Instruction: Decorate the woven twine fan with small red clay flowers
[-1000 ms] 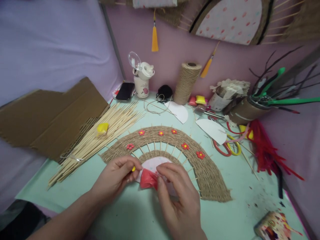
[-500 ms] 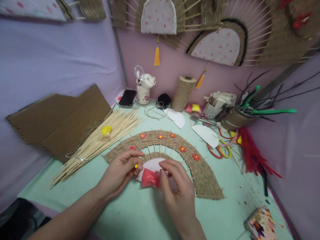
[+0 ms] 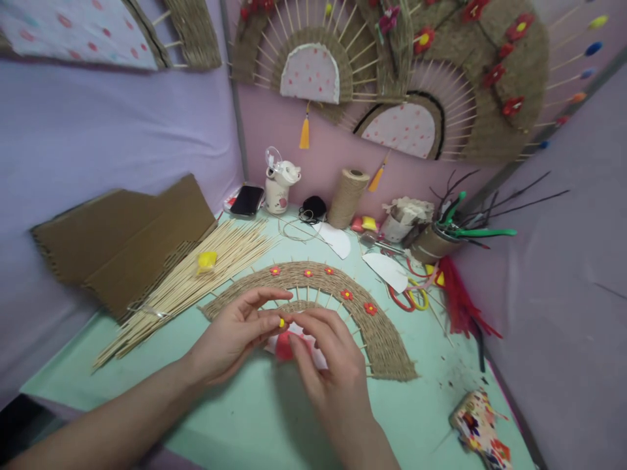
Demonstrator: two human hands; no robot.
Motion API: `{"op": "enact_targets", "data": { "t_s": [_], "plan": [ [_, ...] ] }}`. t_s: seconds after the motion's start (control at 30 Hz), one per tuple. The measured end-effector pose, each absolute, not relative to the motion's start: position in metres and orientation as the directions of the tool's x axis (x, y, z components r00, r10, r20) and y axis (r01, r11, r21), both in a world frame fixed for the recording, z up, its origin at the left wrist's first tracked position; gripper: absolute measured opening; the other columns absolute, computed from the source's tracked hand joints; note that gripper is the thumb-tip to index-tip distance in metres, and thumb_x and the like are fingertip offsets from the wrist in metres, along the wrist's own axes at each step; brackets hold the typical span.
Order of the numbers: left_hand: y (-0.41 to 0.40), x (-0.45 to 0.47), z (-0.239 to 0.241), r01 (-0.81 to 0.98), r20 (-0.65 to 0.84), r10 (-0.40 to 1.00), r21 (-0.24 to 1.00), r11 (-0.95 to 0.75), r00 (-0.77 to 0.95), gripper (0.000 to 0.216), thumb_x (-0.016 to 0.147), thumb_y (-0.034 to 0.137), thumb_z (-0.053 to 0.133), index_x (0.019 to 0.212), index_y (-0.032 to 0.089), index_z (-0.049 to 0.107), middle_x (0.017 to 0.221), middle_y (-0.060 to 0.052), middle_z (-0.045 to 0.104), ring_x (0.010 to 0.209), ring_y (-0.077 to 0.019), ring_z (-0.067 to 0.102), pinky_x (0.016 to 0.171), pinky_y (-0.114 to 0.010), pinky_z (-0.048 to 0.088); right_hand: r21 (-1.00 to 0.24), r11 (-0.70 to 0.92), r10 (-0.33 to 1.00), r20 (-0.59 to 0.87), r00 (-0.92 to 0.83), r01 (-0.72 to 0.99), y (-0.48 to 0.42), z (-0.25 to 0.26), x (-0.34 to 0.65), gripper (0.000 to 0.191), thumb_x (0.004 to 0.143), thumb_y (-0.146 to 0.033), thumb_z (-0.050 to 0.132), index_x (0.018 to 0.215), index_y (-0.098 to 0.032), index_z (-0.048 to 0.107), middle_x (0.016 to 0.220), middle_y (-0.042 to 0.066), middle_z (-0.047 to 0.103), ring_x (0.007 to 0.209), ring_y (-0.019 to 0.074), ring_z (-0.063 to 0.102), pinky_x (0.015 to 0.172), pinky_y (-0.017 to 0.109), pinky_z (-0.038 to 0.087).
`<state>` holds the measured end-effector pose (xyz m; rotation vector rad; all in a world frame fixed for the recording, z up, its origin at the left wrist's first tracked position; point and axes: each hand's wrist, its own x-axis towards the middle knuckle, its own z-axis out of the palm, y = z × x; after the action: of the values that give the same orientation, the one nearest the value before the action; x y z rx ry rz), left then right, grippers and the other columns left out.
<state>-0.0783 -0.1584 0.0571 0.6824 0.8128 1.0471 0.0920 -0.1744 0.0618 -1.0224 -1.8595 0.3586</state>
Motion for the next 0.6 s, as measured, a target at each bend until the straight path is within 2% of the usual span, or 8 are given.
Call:
{"op": "enact_targets", "data": {
  "t_s": [0.17, 0.37, 0.5, 0.6],
  "plan": [
    [-0.150, -0.080, 0.071, -0.494, -0.212, 0.905, 0.780, 0.384, 0.370, 0.042, 0.068, 0.022, 0.084, 0.102, 0.019, 0.060, 0.081, 0.001, 0.068, 0.065, -0.0089, 0.063, 0.061, -0.021, 0.047, -0.566, 0.632, 0.751, 0.617, -0.237, 0.530, -0.169, 0.070, 0.082, 0.022, 0.089, -0.013, 0.061, 0.107, -0.024, 0.068, 0.097, 0.006, 0.064, 0.086, 0.0154, 0.064, 0.073, 0.028, 0.057],
    [-0.132, -0.091, 0.072, -0.491, -0.201, 0.869, 0.757, 0.431, 0.453, 0.039, 0.065, 0.025, 0.087, 0.097, 0.017, 0.064, 0.089, -0.001, 0.065, 0.072, -0.0100, 0.063, 0.068, -0.024, 0.049, -0.558, 0.660, 0.741, 0.593, -0.314, 0.503, -0.153, 0.079, 0.074, 0.015, 0.091, -0.014, 0.057, 0.100, -0.023, 0.067, 0.095, 0.006, 0.064, 0.086, 0.0154, 0.062, 0.069, 0.027, 0.053],
    [-0.120, -0.105, 0.066, -0.546, -0.128, 0.935, 0.782, 0.300, 0.330, 0.029, 0.075, 0.035, 0.080, 0.093, 0.016, 0.069, 0.101, -0.004, 0.064, 0.088, -0.0131, 0.063, 0.077, -0.024, 0.051, -0.597, 0.628, 0.774, 0.545, -0.323, 0.499, -0.139, 0.091, 0.063, 0.014, 0.096, -0.019, 0.047, 0.090, -0.020, 0.059, 0.088, 0.004, 0.062, 0.081, 0.0148, 0.058, 0.068, 0.028, 0.047],
    [-0.112, -0.119, 0.063, -0.556, -0.149, 0.973, 0.801, 0.224, 0.177, 0.027, 0.080, 0.040, 0.074, 0.091, 0.015, 0.070, 0.097, -0.005, 0.065, 0.082, -0.0120, 0.062, 0.070, -0.022, 0.050, -0.646, 0.575, 0.816, 0.493, -0.301, 0.502, -0.126, 0.101, 0.054, 0.030, 0.100, -0.024, 0.035, 0.074, -0.020, 0.050, 0.070, 0.000, 0.053, 0.065, 0.0124, 0.050, 0.061, 0.027, 0.040]
  ]
}}
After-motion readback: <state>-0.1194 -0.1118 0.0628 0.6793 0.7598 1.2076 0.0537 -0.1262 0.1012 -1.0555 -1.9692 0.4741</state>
